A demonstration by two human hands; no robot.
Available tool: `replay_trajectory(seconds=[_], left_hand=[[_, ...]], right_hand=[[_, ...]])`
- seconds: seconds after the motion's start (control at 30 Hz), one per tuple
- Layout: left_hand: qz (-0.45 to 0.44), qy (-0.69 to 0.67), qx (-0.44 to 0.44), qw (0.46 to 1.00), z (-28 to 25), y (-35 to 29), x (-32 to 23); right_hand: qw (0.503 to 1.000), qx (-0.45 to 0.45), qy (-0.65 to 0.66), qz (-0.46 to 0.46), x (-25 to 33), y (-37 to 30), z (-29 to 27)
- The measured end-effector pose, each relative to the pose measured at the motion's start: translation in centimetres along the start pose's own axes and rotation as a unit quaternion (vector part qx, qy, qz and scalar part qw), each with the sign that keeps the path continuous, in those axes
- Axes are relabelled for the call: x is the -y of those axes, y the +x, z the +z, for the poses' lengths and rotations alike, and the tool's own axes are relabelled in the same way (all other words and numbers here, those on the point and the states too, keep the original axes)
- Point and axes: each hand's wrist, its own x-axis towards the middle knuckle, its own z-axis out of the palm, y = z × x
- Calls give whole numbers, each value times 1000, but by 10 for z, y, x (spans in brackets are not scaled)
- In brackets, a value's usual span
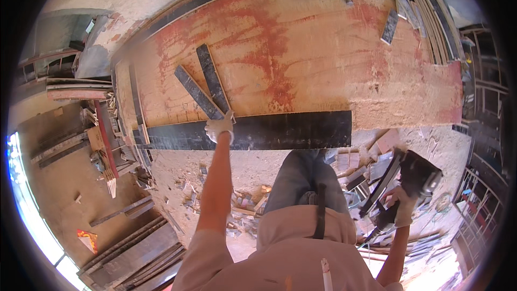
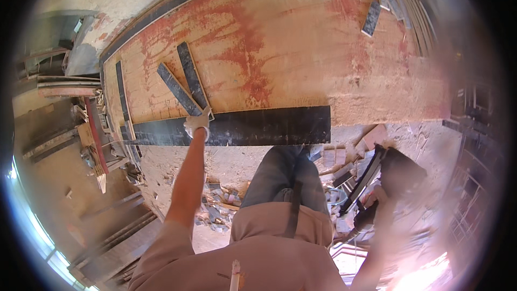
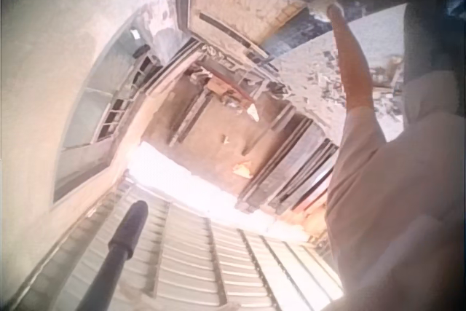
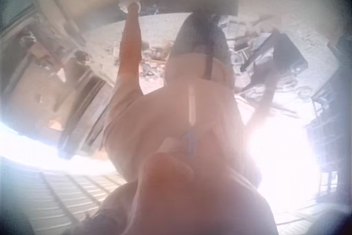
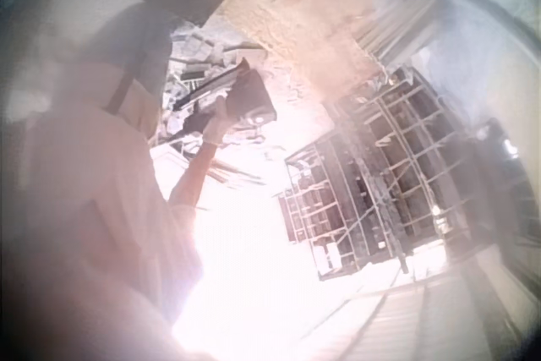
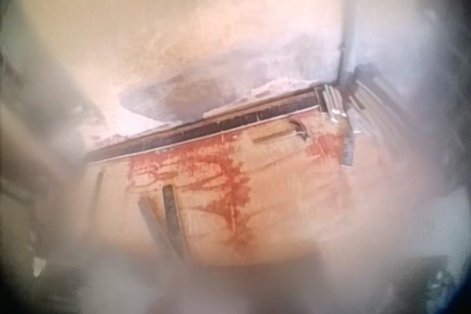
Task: The person assembles a wooden frame by positioning thin wooden strips and securing them with a nail gun. They repeatedly pick up strips, align them on a workbench, and fasten them in place. The person also moves debris and adjusts the frame orientation during the process.
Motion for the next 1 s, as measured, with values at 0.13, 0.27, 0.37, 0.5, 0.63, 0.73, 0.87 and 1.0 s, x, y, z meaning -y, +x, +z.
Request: replay_trajectory(seconds=[0.13,0.27,0.37,0.5,0.63,0.73,0.87,1.0], left_hand=[[-36,-229,157,960,-1,52,42],[9,-481,336,810,-64,-16,21],[135,-508,460,716,-85,-92,34],[210,-440,526,697,-83,-190,-12],[215,-389,593,671,-47,-247,-56],[244,-319,619,675,-29,-269,-83],[277,-289,608,686,-10,-286,-106],[300,-221,600,708,9,-283,-122]], right_hand=[[990,-71,-74,101,-66,-31,-4],[987,-79,-85,109,-142,-81,-17],[974,-90,-47,202,-145,-102,7],[971,-90,-82,205,-201,-130,26],[930,-105,-352,1,-270,-156,52],[962,-158,-169,148,-277,-183,98],[947,-199,-241,75,-260,-191,147],[944,-224,66,231,-228,-191,192]])
